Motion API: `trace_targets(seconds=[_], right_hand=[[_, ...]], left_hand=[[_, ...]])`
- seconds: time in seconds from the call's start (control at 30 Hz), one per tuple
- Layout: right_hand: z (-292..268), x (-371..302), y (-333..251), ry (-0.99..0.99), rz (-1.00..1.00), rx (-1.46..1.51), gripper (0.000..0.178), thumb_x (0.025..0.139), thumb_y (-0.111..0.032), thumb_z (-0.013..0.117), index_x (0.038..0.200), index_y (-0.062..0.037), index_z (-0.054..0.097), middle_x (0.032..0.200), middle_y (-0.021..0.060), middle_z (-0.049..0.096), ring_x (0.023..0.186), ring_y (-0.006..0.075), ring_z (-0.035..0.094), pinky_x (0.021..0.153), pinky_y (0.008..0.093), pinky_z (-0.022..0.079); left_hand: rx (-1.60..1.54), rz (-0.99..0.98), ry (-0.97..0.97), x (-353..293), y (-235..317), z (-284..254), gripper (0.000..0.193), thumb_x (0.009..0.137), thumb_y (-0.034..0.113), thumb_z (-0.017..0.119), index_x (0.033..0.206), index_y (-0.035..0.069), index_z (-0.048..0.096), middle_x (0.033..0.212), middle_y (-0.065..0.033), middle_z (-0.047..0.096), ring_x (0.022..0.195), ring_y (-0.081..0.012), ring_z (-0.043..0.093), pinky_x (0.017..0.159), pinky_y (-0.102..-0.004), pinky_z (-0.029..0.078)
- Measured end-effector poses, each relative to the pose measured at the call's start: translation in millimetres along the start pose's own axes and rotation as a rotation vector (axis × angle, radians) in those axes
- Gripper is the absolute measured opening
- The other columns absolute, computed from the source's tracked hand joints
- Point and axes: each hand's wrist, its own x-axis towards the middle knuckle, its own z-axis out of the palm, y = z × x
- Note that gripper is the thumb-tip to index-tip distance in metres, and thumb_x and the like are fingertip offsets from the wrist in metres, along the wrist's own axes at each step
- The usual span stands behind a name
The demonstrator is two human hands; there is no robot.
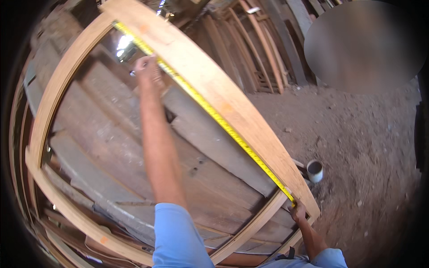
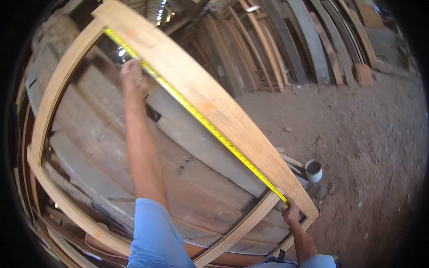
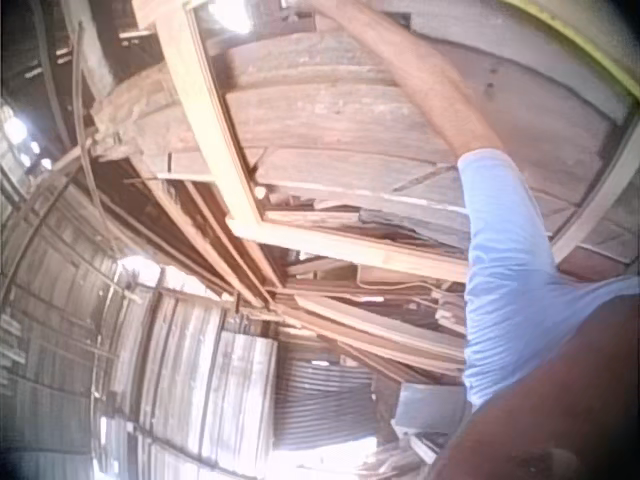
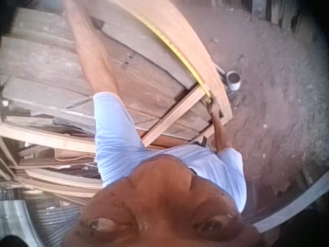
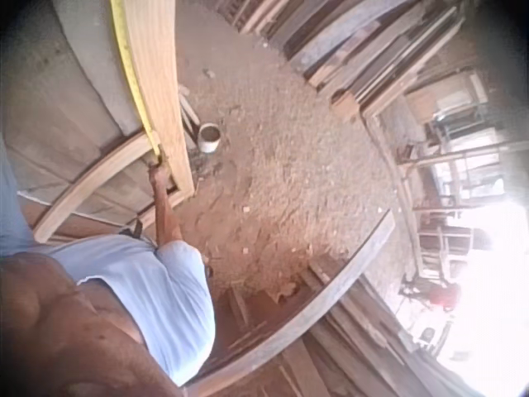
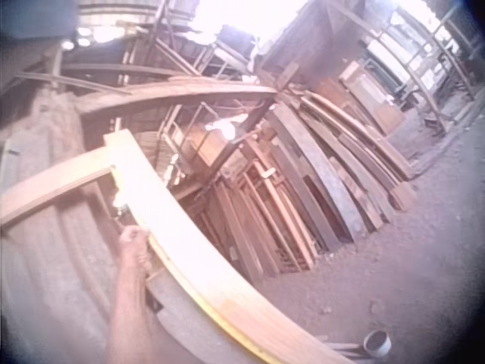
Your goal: The person measures a long wooden plank and a wooden frame using a tape measure and marks a point on the plank with a pencil.
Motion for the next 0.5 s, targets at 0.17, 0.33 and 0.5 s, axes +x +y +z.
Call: trace_targets(seconds=[0.17, 0.33, 0.5], right_hand=[[-5, 15, 16, 0.075, -0.084, 0.052, 0.04, 0.073, -0.01, 0.081, 0.109, -0.0017, 0.066, 0.085, 0.0141, 0.068, 0.078, 0.0278, 0.066, 0.074, 0.0378, 0.052], [-2, 18, 1, 0.009, -0.077, 0.181, 0.039, 0.076, -0.005, 0.078, 0.112, -0.0003, 0.065, 0.086, 0.0068, 0.063, 0.076, 0.019, 0.06, 0.071, 0.0324, 0.05], [-10, 18, -5, 0.085, -0.152, 0.162, 0.04, 0.078, -0.006, 0.077, 0.116, 0.0011, 0.065, 0.091, 0.0052, 0.064, 0.083, 0.0177, 0.061, 0.075, 0.0312, 0.051]], left_hand=[[0.046, -0.126, -0.044, -15, 19, 31, 0.015, 0.094, 0.009, 0.07, 0.09, 0.006, 0.055, 0.077, -0.0043, 0.062, 0.059, -0.0136, 0.059, 0.054, -0.029, 0.056], [0.046, -0.114, -0.005, -7, 23, 16, 0.014, 0.094, 0.008, 0.069, 0.09, 0.006, 0.055, 0.077, -0.0046, 0.062, 0.056, -0.0131, 0.058, 0.052, -0.0283, 0.055], [0.042, -0.086, -0.019, 6, 30, 34, 0.012, 0.093, 0.007, 0.07, 0.091, 0.005, 0.058, 0.075, -0.0055, 0.062, 0.052, -0.0129, 0.055, 0.046, -0.0283, 0.048]])
